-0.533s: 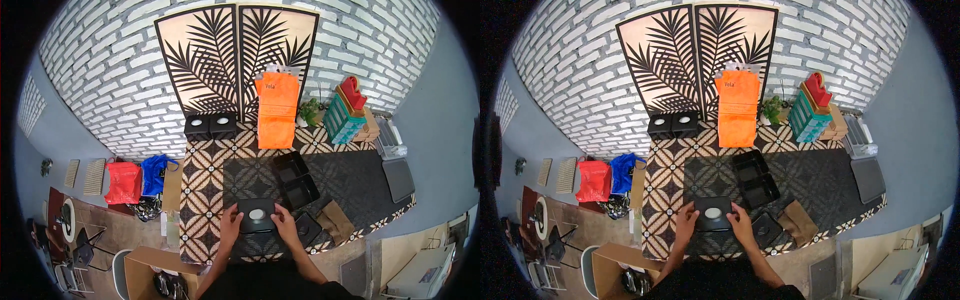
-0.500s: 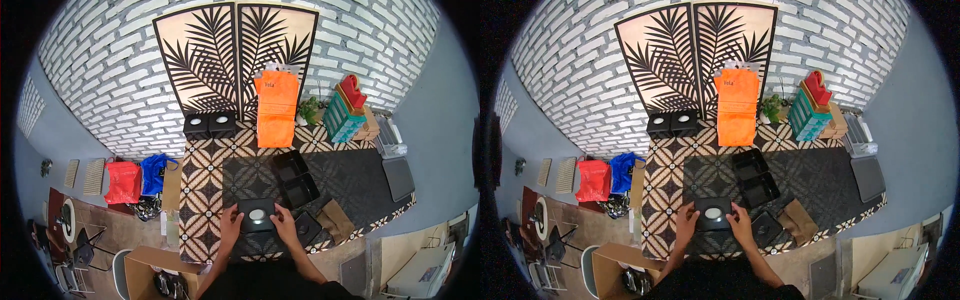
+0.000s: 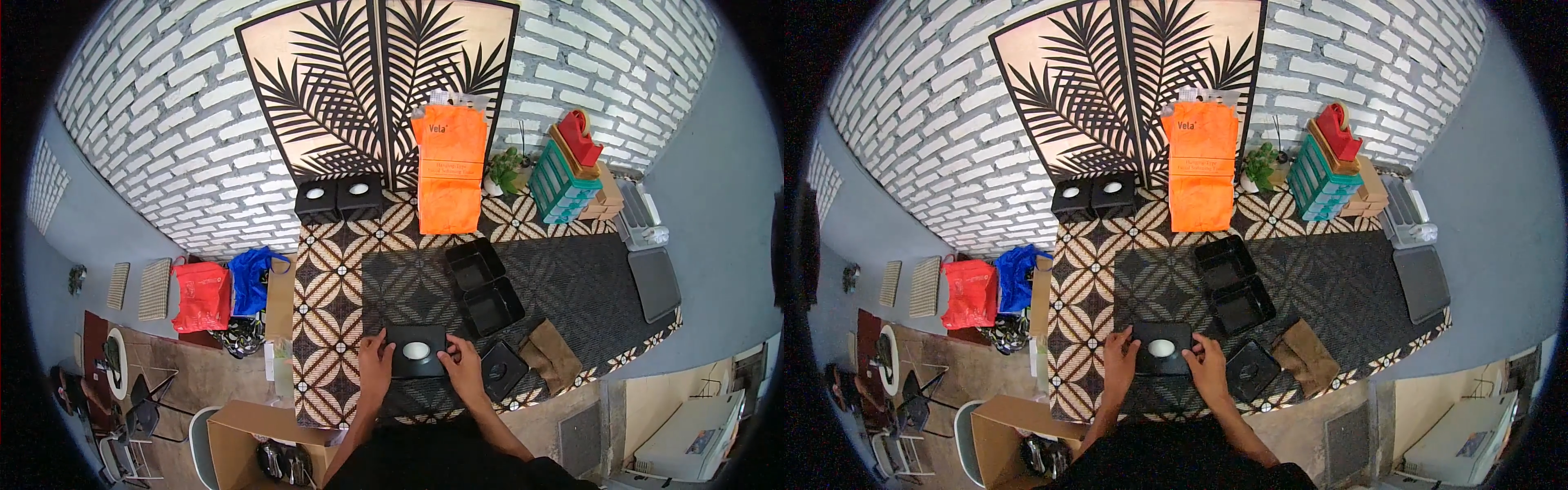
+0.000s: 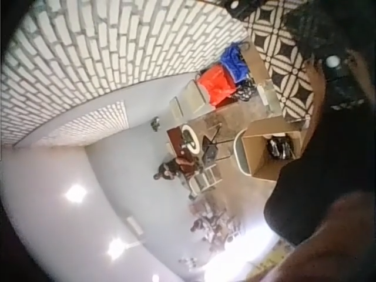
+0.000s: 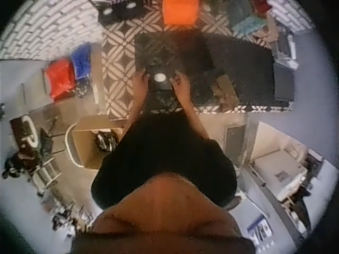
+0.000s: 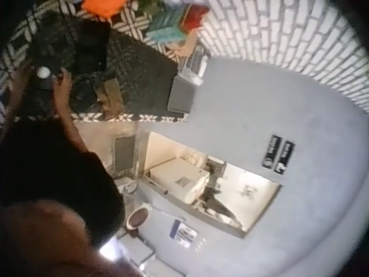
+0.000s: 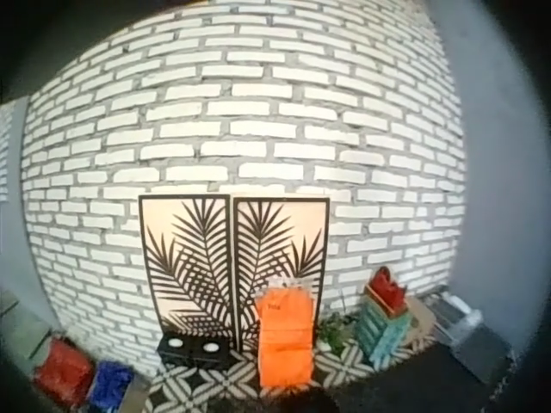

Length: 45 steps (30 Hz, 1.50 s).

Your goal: The recorder is unpacking and organizing black takeout containers and white foam inserts on a table.

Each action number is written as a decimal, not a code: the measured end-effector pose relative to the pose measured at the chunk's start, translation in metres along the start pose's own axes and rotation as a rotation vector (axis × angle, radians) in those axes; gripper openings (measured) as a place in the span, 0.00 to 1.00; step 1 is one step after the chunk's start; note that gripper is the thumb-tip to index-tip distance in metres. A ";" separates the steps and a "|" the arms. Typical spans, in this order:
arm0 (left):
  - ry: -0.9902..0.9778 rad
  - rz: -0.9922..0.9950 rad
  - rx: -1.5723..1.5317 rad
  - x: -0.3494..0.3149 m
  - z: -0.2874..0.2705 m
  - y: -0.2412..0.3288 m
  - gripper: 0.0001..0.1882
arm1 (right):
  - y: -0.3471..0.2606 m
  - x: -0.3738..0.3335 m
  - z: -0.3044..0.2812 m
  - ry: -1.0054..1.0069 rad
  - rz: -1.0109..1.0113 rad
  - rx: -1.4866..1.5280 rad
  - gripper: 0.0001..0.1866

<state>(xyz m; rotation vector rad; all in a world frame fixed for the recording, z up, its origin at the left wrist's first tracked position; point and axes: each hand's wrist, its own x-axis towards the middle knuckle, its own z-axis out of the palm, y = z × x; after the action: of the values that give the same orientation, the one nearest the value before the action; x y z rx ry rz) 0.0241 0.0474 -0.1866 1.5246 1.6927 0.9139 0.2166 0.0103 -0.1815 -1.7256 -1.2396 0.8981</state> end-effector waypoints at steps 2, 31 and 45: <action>-0.011 0.007 0.012 0.001 -0.002 0.005 0.20 | 0.003 0.000 -0.001 0.005 -0.014 0.001 0.22; 0.030 0.038 -0.006 0.023 0.015 0.002 0.07 | -0.013 0.028 0.021 0.046 -0.147 -0.189 0.17; 0.038 -0.079 -0.049 0.020 0.030 -0.008 0.15 | 0.005 0.032 0.034 0.088 -0.052 -0.113 0.16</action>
<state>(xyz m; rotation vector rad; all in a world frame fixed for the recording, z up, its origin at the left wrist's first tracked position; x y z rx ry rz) 0.0435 0.0687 -0.2092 1.4065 1.7323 0.9418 0.1972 0.0465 -0.2030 -1.7928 -1.2917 0.7266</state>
